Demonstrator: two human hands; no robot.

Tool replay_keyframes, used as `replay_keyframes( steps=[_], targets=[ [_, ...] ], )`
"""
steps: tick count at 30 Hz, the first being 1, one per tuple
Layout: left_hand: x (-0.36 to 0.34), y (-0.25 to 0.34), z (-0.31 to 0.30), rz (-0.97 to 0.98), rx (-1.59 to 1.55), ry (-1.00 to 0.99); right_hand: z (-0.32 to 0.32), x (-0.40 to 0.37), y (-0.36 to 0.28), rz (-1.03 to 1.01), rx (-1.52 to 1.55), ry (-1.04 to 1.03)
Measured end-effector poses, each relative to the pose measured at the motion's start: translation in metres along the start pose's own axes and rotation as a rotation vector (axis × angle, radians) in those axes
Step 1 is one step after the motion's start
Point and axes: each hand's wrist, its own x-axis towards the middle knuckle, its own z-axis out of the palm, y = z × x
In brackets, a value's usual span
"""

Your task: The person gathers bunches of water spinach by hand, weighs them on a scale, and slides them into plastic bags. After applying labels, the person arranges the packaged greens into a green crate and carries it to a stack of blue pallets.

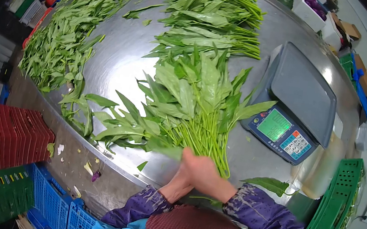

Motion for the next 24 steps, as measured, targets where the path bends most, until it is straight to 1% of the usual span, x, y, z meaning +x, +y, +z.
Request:
replay_keyframes(
  steps=[1, 2, 4, 5, 6, 7, 9, 10, 11, 12, 13, 14, 15, 16, 17, 18, 19, 20, 21, 22, 23, 24],
  targets=[
    [0.003, -0.001, -0.002, -0.005, 0.009, -0.007, 0.007, -0.007, -0.005, -0.146, 0.15, -0.079],
    [0.005, -0.001, -0.004, 0.02, 0.086, -0.061, 0.013, -0.012, -0.011, -0.294, 0.301, -0.158],
    [0.009, 0.0, -0.008, 0.069, 0.24, -0.168, -0.021, -0.015, -0.066, -0.129, 0.568, -0.627],
    [0.008, 0.001, -0.011, 0.074, 0.252, -0.196, -0.027, -0.012, -0.065, -0.125, 0.576, -0.616],
    [0.006, 0.004, -0.014, 0.066, 0.262, -0.199, -0.036, -0.006, -0.061, -0.378, 0.511, -0.291],
    [0.003, 0.007, -0.018, 0.015, 0.298, -0.19, -0.046, 0.0, -0.055, -0.617, 0.426, 0.04],
    [0.0, 0.013, -0.022, -0.08, 0.365, -0.177, -0.07, 0.0, -0.017, -0.344, -0.005, 0.414],
    [0.0, 0.016, -0.022, -0.081, 0.366, -0.185, -0.082, -0.002, 0.006, -0.111, -0.036, 0.407],
    [-0.001, 0.019, -0.019, -0.109, 0.193, -0.203, -0.088, -0.007, 0.03, 0.123, -0.067, 0.396],
    [-0.003, 0.022, -0.017, -0.137, 0.018, -0.219, -0.08, -0.01, 0.057, 0.126, -0.073, 0.398],
    [-0.004, 0.026, -0.012, -0.17, -0.01, -0.214, -0.067, -0.01, 0.088, 0.342, 0.22, 0.164],
    [-0.003, 0.026, -0.009, -0.173, -0.003, -0.219, -0.061, -0.008, 0.099, 0.548, 0.516, -0.075],
    [-0.001, 0.025, -0.005, -0.145, 0.047, -0.194, -0.049, -0.009, 0.102, 0.547, 0.52, -0.065],
    [-0.001, 0.025, 0.0, -0.117, 0.097, -0.168, -0.031, -0.009, 0.089, 0.536, 0.802, 0.056],
    [-0.005, 0.027, 0.013, -0.097, 0.18, -0.087, -0.014, -0.01, 0.075, 0.513, 1.082, 0.181],
    [-0.014, 0.027, 0.023, -0.094, 0.195, -0.09, 0.006, -0.013, 0.063, 0.388, 0.829, 0.299],
    [-0.023, 0.028, 0.033, 0.01, 0.252, -0.046, 0.018, -0.014, 0.053, 0.265, 0.572, 0.415],
    [-0.032, 0.029, 0.045, 0.117, 0.309, -0.01, 0.005, -0.016, 0.037, 0.259, 0.577, 0.437],
    [-0.047, 0.032, 0.055, 0.2, 0.348, -0.037, -0.019, -0.027, 0.014, 0.174, 0.595, 0.457],
    [-0.051, 0.032, 0.067, 0.196, 0.368, -0.056, -0.034, -0.034, 0.002, 0.096, 0.608, 0.478],
    [-0.056, 0.029, 0.076, 0.271, 0.374, -0.071, -0.037, -0.034, 0.003, 0.105, 0.611, 0.504],
    [-0.058, 0.026, 0.083, 0.345, 0.379, -0.091, -0.042, -0.033, 0.007, 0.074, 0.536, 0.568]
  ],
)
